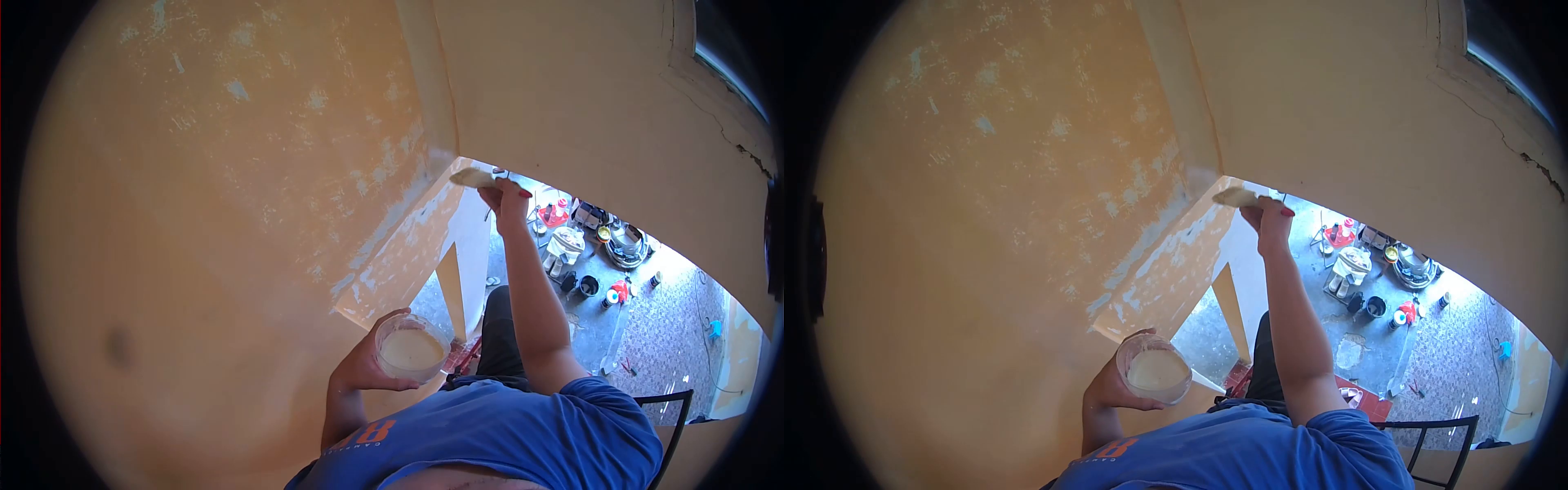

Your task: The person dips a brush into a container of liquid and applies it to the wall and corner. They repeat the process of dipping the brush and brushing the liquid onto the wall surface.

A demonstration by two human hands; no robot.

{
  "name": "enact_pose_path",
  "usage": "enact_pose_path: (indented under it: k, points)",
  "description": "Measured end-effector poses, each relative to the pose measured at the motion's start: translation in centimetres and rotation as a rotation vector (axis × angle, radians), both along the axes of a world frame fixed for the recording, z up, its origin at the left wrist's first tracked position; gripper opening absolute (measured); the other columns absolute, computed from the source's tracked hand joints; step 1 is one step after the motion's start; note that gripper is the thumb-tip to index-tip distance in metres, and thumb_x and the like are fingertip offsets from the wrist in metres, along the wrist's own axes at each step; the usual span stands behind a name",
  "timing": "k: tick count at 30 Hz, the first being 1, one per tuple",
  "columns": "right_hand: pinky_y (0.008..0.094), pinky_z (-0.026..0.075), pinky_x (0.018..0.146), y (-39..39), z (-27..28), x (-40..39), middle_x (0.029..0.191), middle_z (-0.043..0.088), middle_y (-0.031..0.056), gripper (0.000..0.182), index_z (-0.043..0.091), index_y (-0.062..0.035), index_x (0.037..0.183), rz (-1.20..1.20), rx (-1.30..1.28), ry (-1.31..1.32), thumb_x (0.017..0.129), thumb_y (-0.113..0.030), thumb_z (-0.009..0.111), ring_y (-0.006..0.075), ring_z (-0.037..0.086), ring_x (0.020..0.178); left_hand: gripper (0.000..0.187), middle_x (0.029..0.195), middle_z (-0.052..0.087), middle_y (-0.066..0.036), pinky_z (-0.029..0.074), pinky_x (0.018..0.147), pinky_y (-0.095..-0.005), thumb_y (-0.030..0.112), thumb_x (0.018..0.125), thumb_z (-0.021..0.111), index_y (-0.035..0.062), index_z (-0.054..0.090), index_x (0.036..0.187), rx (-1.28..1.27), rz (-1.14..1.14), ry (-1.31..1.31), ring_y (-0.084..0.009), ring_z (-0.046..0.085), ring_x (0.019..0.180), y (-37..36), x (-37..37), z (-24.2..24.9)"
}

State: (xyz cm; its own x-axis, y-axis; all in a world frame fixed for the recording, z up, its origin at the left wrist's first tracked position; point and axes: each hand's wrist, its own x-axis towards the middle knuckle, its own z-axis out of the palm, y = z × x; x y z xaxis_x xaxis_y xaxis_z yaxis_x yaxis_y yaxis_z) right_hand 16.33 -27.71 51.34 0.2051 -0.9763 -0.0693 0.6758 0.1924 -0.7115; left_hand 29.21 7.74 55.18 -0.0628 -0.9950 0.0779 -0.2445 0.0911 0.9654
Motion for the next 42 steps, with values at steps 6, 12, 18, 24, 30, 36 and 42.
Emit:
enact_pose_path:
  k: [6,12,18,24,30,36,42]
  points:
    - [0.0327,0.059,0.071,-1.2,8.5,2.4,0.100,0.058,0.0171,0.026,0.048,0.0042,0.108,-0.071,-0.188,0.036,0.084,-0.006,0.051,0.0272,0.064,0.085,0.113,0.125,0.047,-0.012,0.032,0.102,-0.0353,0.017,0.046,0.090,0.0007,0.025,0.137,-0.004,0.025,0.015,-0.0221,0.043,0.120,0.3,-0.3,0.5]
    - [0.0350,0.058,0.075,-1.8,12.8,1.0,0.101,0.058,0.0179,0.026,0.047,0.0043,0.109,0.066,-0.201,-0.436,0.085,-0.004,0.050,0.0303,0.064,0.085,0.112,0.124,0.048,-0.012,0.033,0.101,-0.0361,0.016,0.047,0.090,0.0011,0.025,0.137,0.030,0.033,0.088,-0.0220,0.043,0.120,0.1,-0.5,0.6]
    - [0.0347,0.058,0.072,-0.1,2.1,2.4,0.098,0.059,0.0139,0.032,0.050,-0.0037,0.112,-0.049,-0.094,-0.112,0.084,-0.016,0.058,0.0240,0.065,0.080,0.111,0.124,0.048,-0.011,0.033,0.101,-0.0357,0.015,0.048,0.089,0.0010,0.024,0.137,-0.027,-0.016,-0.043,-0.0219,0.042,0.121,-0.3,0.3,0.0]
    - [0.0274,0.057,0.059,0.7,4.6,0.4,0.096,0.060,0.0116,0.028,0.052,-0.0002,0.109,0.008,-0.159,0.132,0.085,-0.014,0.056,0.0196,0.064,0.077,0.111,0.124,0.048,-0.011,0.032,0.102,-0.0353,0.015,0.048,0.090,0.0001,0.024,0.137,-0.029,-0.030,-0.090,-0.0211,0.042,0.121,-0.2,0.7,-0.2]
    - [0.0308,0.059,0.058,-2.7,21.2,2.2,0.087,0.061,0.0139,0.025,0.053,0.0043,0.102,-0.129,-0.456,0.033,0.079,-0.006,0.056,0.0230,0.065,0.069,0.105,0.123,0.050,-0.010,0.026,0.105,-0.0366,0.016,0.048,0.090,0.0014,0.031,0.133,-0.113,-0.026,-0.288,-0.0229,0.042,0.122,-0.1,0.6,1.2]
    - [0.0332,0.059,0.065,-3.3,34.2,1.1,0.085,0.061,0.0159,0.019,0.053,0.0069,0.093,0.022,-0.463,-0.343,0.083,-0.010,0.053,0.0256,0.065,0.072,0.110,0.127,0.046,-0.011,0.027,0.104,-0.0364,0.016,0.049,0.090,0.0013,0.025,0.136,-0.028,-0.047,-0.095,-0.0220,0.039,0.124,-0.9,0.5,0.4]
    - [0.0302,0.056,0.053,-2.5,25.1,3.5,0.078,0.063,0.0136,0.025,0.055,0.0049,0.094,-0.081,-0.404,-0.242,0.085,-0.018,0.056,0.0218,0.065,0.060,0.108,0.129,0.044,-0.012,0.029,0.104,-0.0355,0.016,0.052,0.089,0.0012,0.024,0.137,-0.064,-0.064,-0.038,-0.0219,0.038,0.125,-1.7,-0.2,1.0]
